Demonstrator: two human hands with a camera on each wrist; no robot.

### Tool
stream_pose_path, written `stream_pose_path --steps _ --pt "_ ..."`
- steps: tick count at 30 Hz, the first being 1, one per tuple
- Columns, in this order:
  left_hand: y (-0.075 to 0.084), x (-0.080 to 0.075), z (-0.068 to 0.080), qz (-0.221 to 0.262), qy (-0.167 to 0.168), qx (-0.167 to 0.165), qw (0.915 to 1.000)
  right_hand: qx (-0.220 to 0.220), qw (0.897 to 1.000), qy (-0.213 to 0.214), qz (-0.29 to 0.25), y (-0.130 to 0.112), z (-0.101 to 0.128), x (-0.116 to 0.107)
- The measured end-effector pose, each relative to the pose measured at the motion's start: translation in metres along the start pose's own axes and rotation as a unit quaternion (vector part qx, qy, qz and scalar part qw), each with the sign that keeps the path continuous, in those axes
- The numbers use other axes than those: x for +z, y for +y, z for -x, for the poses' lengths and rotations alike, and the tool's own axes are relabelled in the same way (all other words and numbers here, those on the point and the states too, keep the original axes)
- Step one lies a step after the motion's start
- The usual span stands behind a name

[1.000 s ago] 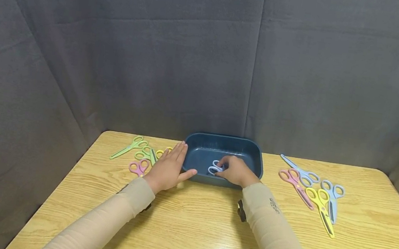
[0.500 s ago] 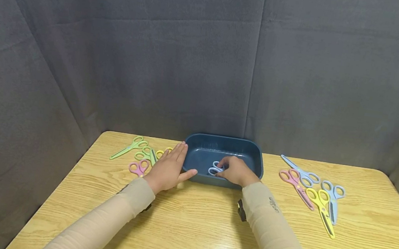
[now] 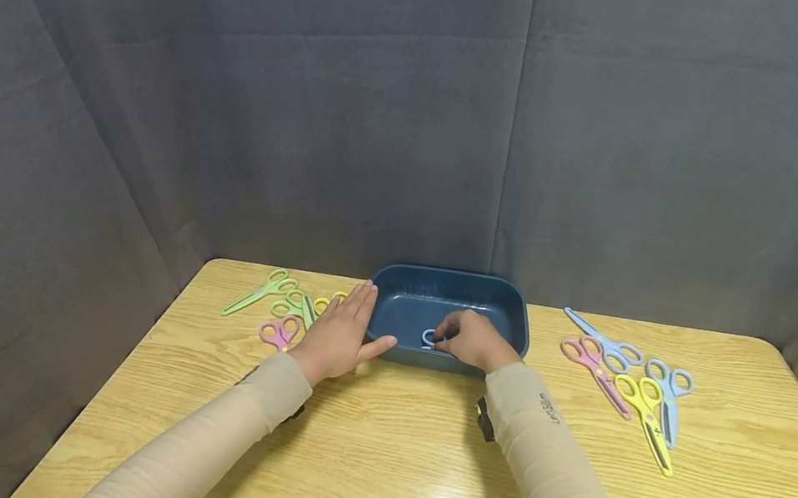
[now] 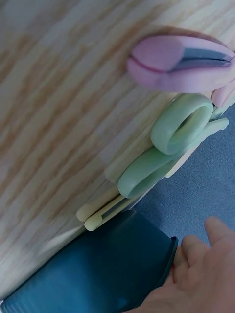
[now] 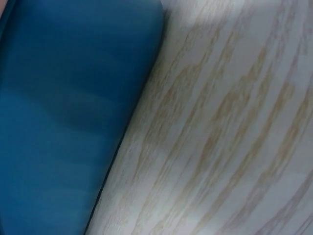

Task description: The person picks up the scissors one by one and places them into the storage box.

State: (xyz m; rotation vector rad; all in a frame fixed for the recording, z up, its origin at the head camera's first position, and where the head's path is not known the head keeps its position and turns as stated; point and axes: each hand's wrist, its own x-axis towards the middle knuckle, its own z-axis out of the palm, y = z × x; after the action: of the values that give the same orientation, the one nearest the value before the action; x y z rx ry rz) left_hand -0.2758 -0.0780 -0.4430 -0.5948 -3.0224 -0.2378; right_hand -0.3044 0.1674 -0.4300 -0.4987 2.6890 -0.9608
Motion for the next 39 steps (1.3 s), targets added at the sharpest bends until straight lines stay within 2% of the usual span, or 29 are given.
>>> stream_pose_path --steps 13,30,39 --pt "0.0018 -0.0040 0.0022 0.002 -0.001 0.000 1.0000 0.018 1.000 0.014 0.012 -0.0002 -0.0006 0.0018" --pt "0.0020 -0.0036 0.0019 -0.002 0.001 0.000 1.0000 0.020 0.999 0.026 0.036 -0.0005 -0.0008 0.0029" --pt "0.0024 -0.0040 0.0026 0.002 -0.002 -0.001 1.0000 -0.004 0.997 0.048 0.058 0.0005 0.0006 0.0030"
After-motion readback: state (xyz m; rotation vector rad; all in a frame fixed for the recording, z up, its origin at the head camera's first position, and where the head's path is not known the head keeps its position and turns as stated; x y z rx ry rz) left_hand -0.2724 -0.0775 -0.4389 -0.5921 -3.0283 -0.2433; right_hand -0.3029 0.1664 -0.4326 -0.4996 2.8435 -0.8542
